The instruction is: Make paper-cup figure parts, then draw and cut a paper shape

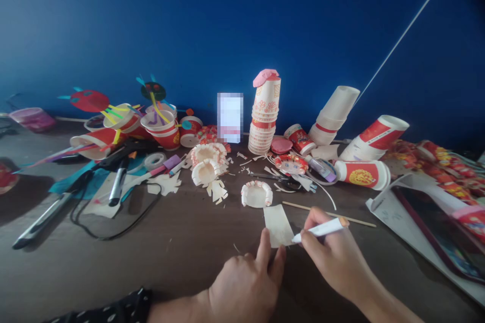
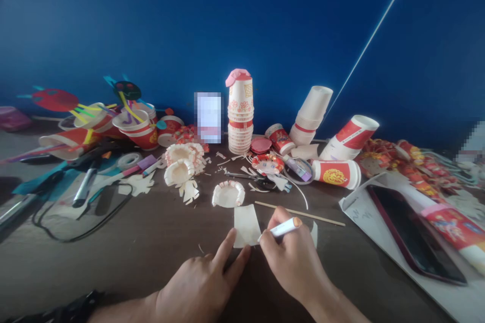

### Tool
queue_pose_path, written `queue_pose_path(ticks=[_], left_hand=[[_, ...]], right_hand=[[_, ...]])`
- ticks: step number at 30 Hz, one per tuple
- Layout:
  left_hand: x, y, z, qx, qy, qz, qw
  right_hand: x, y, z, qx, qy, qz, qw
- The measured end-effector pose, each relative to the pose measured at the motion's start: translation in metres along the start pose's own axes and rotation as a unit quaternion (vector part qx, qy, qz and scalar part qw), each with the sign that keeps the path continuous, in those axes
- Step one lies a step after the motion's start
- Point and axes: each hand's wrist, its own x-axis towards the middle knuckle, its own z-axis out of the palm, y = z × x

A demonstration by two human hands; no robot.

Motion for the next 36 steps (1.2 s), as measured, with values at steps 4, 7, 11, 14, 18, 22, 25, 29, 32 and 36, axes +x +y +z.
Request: queue_pose_path(ticks=[4, 7, 11, 14, 18, 22, 25, 29, 32, 36], left_hand=[[-0.0011, -0.0002, -0.0024, 0.004, -0.003, 0.001, 1.000], [-0.0005, 0.0000, 0.0000, 0.004, 0.013, -0.004, 1.000], [0.0012, 0.0001, 0.0031, 0.005, 0.026, -0.010, 1.000], [0.0014, 0.0002, 0.0037, 0.002, 0.024, -0.006, 1.000], [0.0003, 0.0013, 0.0046, 0.004, 0.020, -0.011, 1.000], [-0.0005, 0.0019, 0.0058, 0.004, 0.031, -0.011, 0.999], [-0.0006, 0.0012, 0.0055, 0.007, 0.030, -0.009, 0.999], [-0.0008, 0.0000, 0.0051, 0.010, 0.035, -0.005, 0.999], [-0.0008, -0.0001, 0.0048, 0.008, 0.035, -0.001, 0.999], [-0.0005, -0.0002, 0.0021, 0.006, 0.025, -0.009, 1.000]], right_hand=[[-0.0001, -0.0006, -0.0004, 0.006, -0.007, -0.003, 1.000], [0.0009, 0.0007, -0.0004, -0.013, 0.000, 0.002, 1.000], [0.0013, 0.0006, -0.0004, -0.007, 0.001, -0.003, 1.000], [0.0008, -0.0005, -0.0006, 0.006, -0.005, -0.009, 1.000], [0.0013, 0.0007, -0.0004, -0.002, 0.000, -0.006, 1.000], [0.0021, 0.0015, 0.0002, -0.007, -0.003, -0.009, 1.000], [0.0019, 0.0008, 0.0003, 0.001, -0.011, -0.012, 1.000], [0.0011, 0.0004, 0.0002, -0.002, 0.005, -0.007, 1.000], [0.0007, 0.0005, -0.0001, 0.001, -0.002, -0.013, 1.000], [0.0010, 0.0008, -0.0003, -0.004, -0.004, -0.012, 1.000]])
